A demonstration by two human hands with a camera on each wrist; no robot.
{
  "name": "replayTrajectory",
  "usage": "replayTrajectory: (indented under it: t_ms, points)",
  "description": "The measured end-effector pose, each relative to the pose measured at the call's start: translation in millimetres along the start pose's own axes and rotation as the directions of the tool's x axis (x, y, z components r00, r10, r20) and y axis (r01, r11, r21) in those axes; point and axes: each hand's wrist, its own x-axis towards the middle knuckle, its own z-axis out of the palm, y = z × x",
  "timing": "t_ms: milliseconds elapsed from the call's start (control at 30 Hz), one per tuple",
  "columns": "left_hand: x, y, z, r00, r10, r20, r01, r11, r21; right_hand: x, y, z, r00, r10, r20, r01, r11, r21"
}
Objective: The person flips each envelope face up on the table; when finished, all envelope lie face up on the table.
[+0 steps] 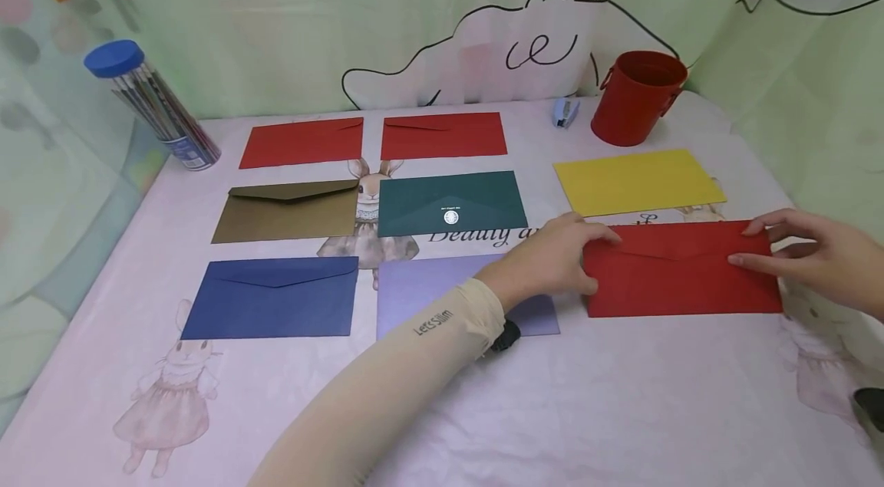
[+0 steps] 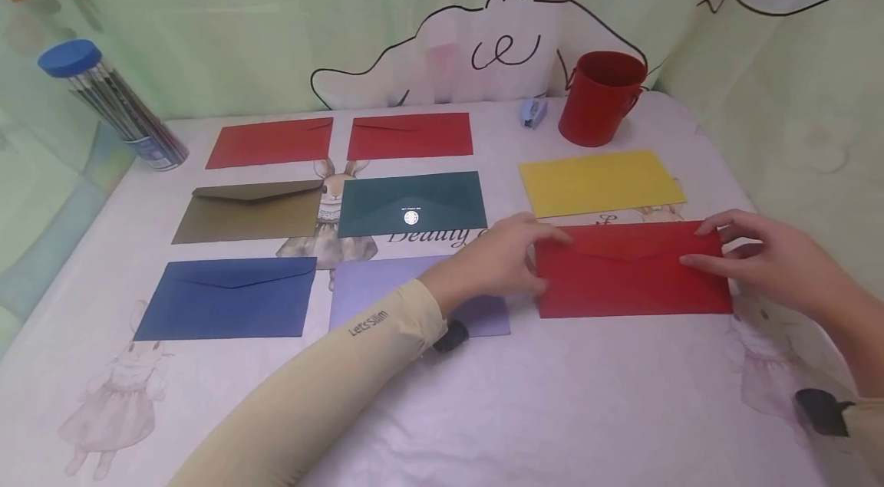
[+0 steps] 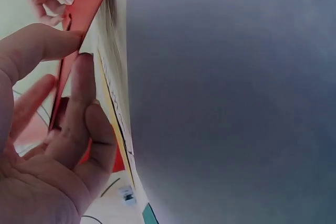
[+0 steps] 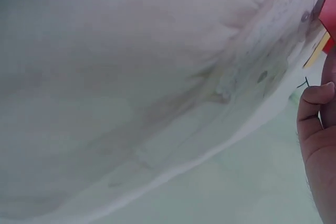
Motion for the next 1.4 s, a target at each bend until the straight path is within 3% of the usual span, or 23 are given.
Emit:
replayTrajectory:
  t_ms: [200,367,433,533,600,667,800,933,1133,1333,1400]
  points:
    - [3.2,3.9,3.6,0.998,-0.047,0.034,0.043,0.993,0.106,7.7,4,0,0.994,0.062,0.091,-0.055,0.995,-0.08]
    - [4.6,8.2,2.8,0.997,-0.061,0.038,0.051,0.973,0.225,12.3,3,1,0.987,0.095,0.126,-0.081,0.99,-0.112]
    - [4.6,9.5,1.5,0.996,-0.084,0.013,0.075,0.948,0.308,14.1,0,1,0.989,0.078,0.128,-0.06,0.988,-0.145]
    - [5.7,10.4,-1.4,0.994,-0.103,-0.043,0.112,0.888,0.446,18.0,-7,0,0.994,0.058,0.092,-0.036,0.973,-0.227]
    - [7.8,10.0,-3.9,0.993,-0.103,-0.064,0.121,0.865,0.488,22.0,-12,-1,0.995,0.048,0.085,-0.024,0.963,-0.268]
    - [11.4,8.4,-7.0,0.993,-0.102,-0.052,0.114,0.876,0.469,27.1,-17,-3,0.995,0.044,0.088,-0.017,0.958,-0.288]
    - [23.6,1.4,-13.8,0.992,-0.126,-0.019,0.125,0.938,0.324,43.5,-27,-5,0.986,0.03,0.164,0.012,0.968,-0.249]
    - [42.5,-9.3,-20.2,0.989,-0.136,-0.056,0.146,0.956,0.255,69.1,-36,-8,0.971,0.024,0.237,0.021,0.983,-0.183]
    - [71.8,-18.4,-23.3,0.99,-0.125,-0.061,0.137,0.942,0.306,104.0,-31,-14,0.945,0.02,0.325,0.046,0.98,-0.194]
    - [88.0,-19.2,-23.4,0.982,-0.181,0.057,0.138,0.887,0.441,120.7,-23,-11,0.903,0.079,0.423,0.041,0.963,-0.267]
    - [90.8,-20.2,-23.8,0.976,-0.199,0.089,0.137,0.877,0.461,122.7,-22,-9,0.899,0.074,0.431,0.05,0.962,-0.268]
